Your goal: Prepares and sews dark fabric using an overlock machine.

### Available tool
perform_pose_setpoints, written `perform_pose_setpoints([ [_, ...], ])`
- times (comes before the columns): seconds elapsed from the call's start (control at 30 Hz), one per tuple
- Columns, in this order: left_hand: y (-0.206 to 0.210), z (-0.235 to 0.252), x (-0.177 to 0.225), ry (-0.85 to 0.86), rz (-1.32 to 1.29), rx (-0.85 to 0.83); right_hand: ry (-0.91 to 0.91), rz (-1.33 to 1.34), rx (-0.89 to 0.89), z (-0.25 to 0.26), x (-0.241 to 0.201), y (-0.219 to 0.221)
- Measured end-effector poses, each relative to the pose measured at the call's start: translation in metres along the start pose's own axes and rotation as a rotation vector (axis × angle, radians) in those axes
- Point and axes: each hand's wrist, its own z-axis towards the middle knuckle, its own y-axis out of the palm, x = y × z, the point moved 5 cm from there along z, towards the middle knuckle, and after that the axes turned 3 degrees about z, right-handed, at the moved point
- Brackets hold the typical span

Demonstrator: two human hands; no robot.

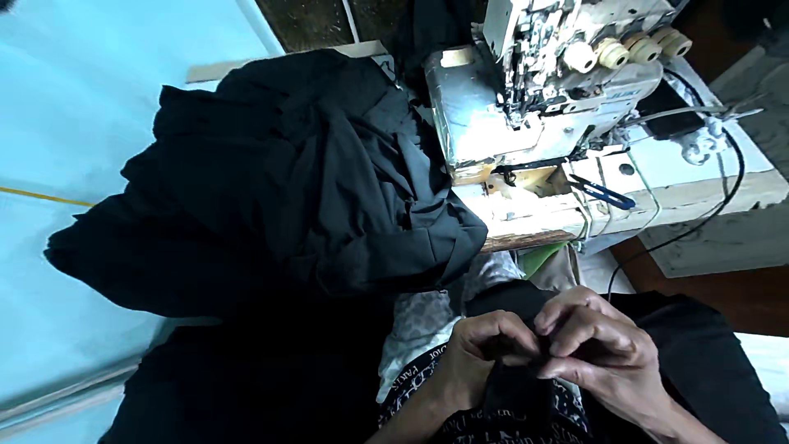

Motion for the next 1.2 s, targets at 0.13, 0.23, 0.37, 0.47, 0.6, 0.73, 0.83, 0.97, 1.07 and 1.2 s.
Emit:
perform_pose_setpoints([
  [0.13, 0.0, -0.001, -0.001, 0.002, 0.077, -0.021, 0.045, -0.041, -0.011, -0.008, 0.009, -0.001],
  [0.23, -0.003, -0.003, -0.001, -0.019, 0.236, -0.038, 0.033, -0.1, -0.086, -0.011, 0.009, -0.005],
  [0.37, -0.026, -0.007, -0.002, -0.049, 0.381, 0.004, 0.124, 0.142, -0.292, -0.011, 0.007, -0.014],
  [0.47, -0.038, -0.013, -0.004, -0.098, 0.064, -0.031, 0.283, 0.431, -0.387, -0.011, 0.013, -0.015],
  [0.6, -0.037, -0.017, 0.003, -0.184, -0.103, 0.039, 0.401, 0.533, -0.313, -0.004, 0.022, -0.011],
  [0.73, -0.04, -0.013, 0.018, -0.215, -0.009, 0.188, 0.283, 0.209, -0.148, 0.002, 0.016, -0.013],
  [0.83, -0.042, -0.008, 0.032, -0.218, 0.191, 0.206, 0.117, -0.264, -0.122, 0.001, 0.004, -0.01],
  [0.97, -0.046, -0.001, 0.046, -0.178, 0.406, 0.072, -0.204, -0.962, -0.13, -0.011, 0.0, 0.012],
  [1.07, -0.043, 0.004, 0.055, -0.129, 0.632, -0.058, -0.342, -1.113, -0.081, -0.018, 0.008, 0.019],
  [1.2, -0.034, 0.003, 0.06, -0.092, 0.964, -0.149, -0.141, -0.751, -0.061, -0.009, 0.011, 0.012],
])
